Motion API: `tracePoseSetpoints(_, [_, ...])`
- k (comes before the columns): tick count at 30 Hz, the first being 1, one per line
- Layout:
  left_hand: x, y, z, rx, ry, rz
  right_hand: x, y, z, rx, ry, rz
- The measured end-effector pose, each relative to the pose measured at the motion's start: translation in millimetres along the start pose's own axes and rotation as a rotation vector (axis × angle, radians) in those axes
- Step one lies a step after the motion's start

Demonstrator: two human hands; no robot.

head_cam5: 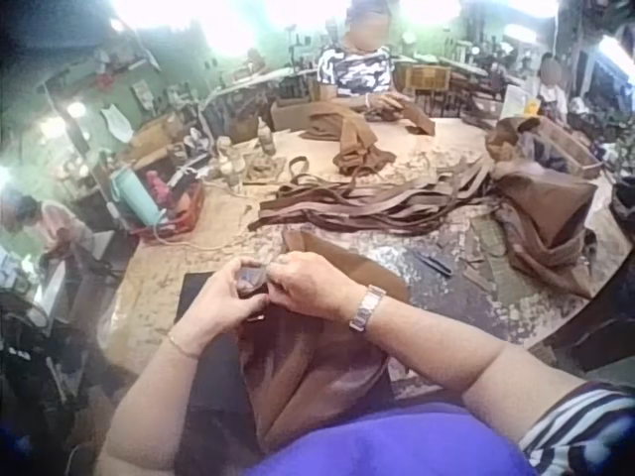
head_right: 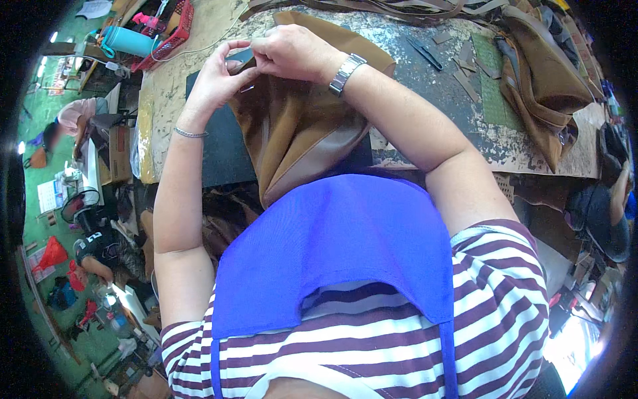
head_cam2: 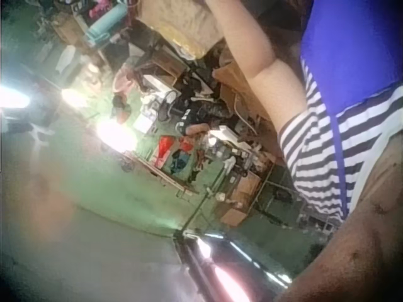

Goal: Assembling and folding the edges of a leather bag at a workshop table.

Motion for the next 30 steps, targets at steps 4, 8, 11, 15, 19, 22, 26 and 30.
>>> tracePoseSetpoints(4, [0.9,1.4,10.5,0.009,0.016,0.018,-4.8,3.2,2.8,0.081,0.017,-0.156])
tracePoseSetpoints(8, [-7.4,-0.2,8.4,0.074,0.066,-0.001,-15.3,1.4,6.0,0.311,0.255,-0.135])
tracePoseSetpoints(11, [-8.5,-10.5,14.4,0.039,0.165,-0.009,-19.5,-2.2,-5.2,0.753,0.59,0.011])
tracePoseSetpoints(15, [-12.2,-21.7,14.0,0.099,0.281,0.002,-20.0,-6.8,-16.1,0.89,0.605,0.083])
tracePoseSetpoints(19, [-15.3,-19.2,8.8,0.194,0.352,-0.044,-11.4,-3.2,-6.7,0.889,0.66,0.094])
tracePoseSetpoints(22, [-16.1,-18.3,11.8,0.174,0.406,-0.076,-9.4,-5.9,-0.7,0.774,0.594,0.098])
tracePoseSetpoints(26, [-17.1,-17.1,10.4,0.208,0.424,-0.064,-9.8,-10.9,-0.7,0.716,0.653,0.19])
tracePoseSetpoints(30, [-15.5,-16.7,6.3,0.23,0.384,-0.016,-9.4,-13.4,0.5,0.646,0.614,0.212])
Point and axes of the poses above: each hand's wrist, its own x-axis towards the middle knuckle, its own y-axis out of the palm, z = x × y, the point moved 1 cm from there along x, towards the middle knuckle, and after that the axes turned 9 degrees about x, right-handed, at the moved point
